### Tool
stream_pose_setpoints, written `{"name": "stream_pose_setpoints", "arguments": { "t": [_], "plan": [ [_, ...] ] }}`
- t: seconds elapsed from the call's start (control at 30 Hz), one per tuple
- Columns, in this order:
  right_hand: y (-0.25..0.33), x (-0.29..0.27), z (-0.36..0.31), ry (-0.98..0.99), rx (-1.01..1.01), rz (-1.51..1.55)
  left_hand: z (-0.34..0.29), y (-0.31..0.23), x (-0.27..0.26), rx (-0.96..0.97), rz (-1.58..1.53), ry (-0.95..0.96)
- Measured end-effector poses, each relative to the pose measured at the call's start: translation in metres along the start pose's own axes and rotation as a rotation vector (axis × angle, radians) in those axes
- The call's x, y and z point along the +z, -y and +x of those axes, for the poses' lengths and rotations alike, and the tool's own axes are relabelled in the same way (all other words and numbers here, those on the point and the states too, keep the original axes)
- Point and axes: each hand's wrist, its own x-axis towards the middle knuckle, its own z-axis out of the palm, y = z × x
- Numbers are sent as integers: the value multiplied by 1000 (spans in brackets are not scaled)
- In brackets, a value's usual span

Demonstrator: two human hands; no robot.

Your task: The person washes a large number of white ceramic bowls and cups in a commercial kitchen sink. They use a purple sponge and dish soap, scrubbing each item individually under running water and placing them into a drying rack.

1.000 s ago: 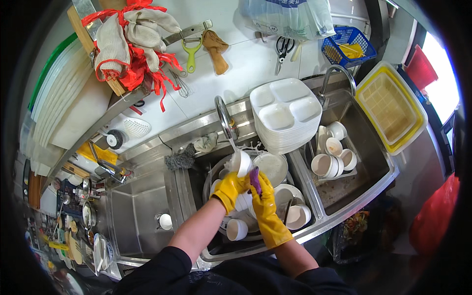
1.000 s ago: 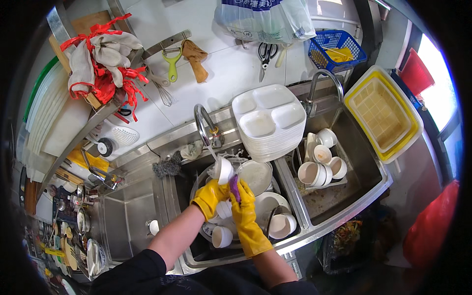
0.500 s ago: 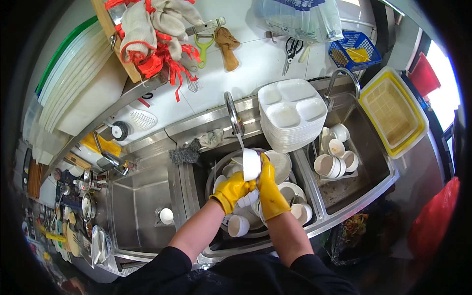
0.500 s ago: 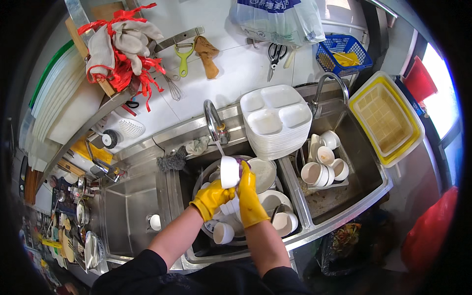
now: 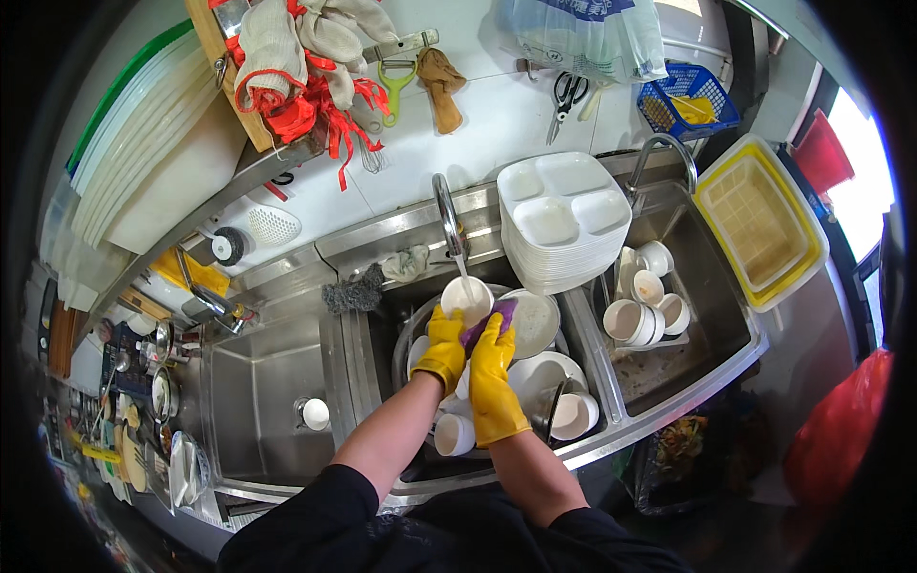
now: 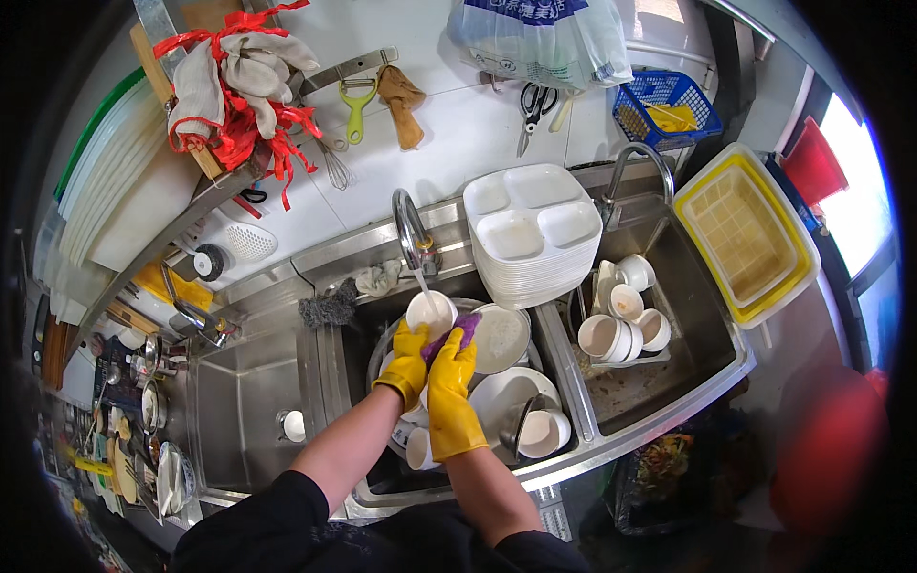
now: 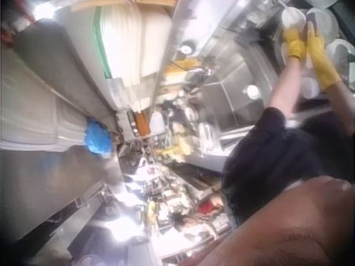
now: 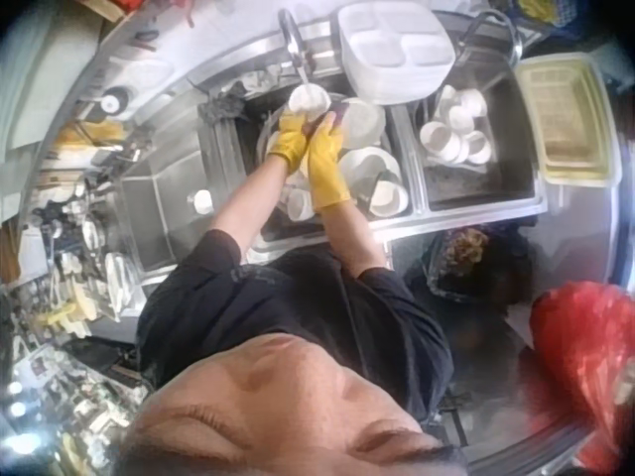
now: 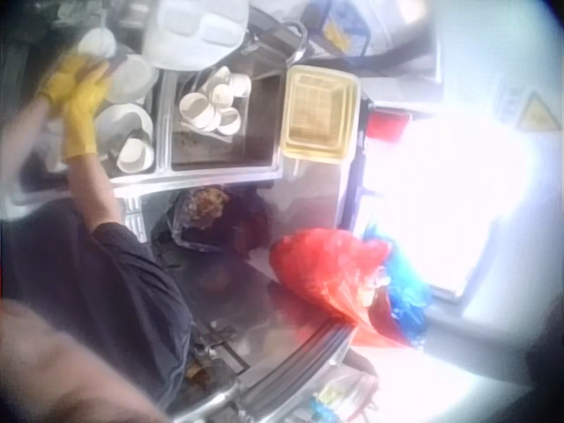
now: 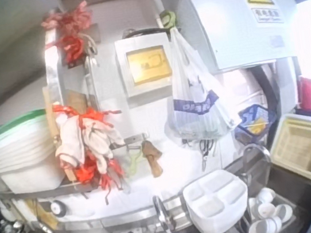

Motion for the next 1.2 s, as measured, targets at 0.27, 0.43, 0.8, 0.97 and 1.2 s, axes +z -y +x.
{"name": "stream_pose_setpoints", "arguments": {
  "t": [0.27, 0.43, 0.8, 0.97, 1.2],
  "plan": [
    [44, -41, 102, 597, 509, -49, -50, -100, -57, -531, -307, 917],
    [-13, -36, 74, 378, 596, 236, -51, -93, -29, -542, -411, 725],
    [19, -55, 18, 560, -277, -600, -39, -33, -67, 91, 111, 98],
    [-80, -40, 91, 671, -288, -299, -47, -66, -20, 376, 142, 255],
    [11, -27, 46, 1217, 114, -629, -49, -127, -95, 703, 523, 280]
  ]
}}
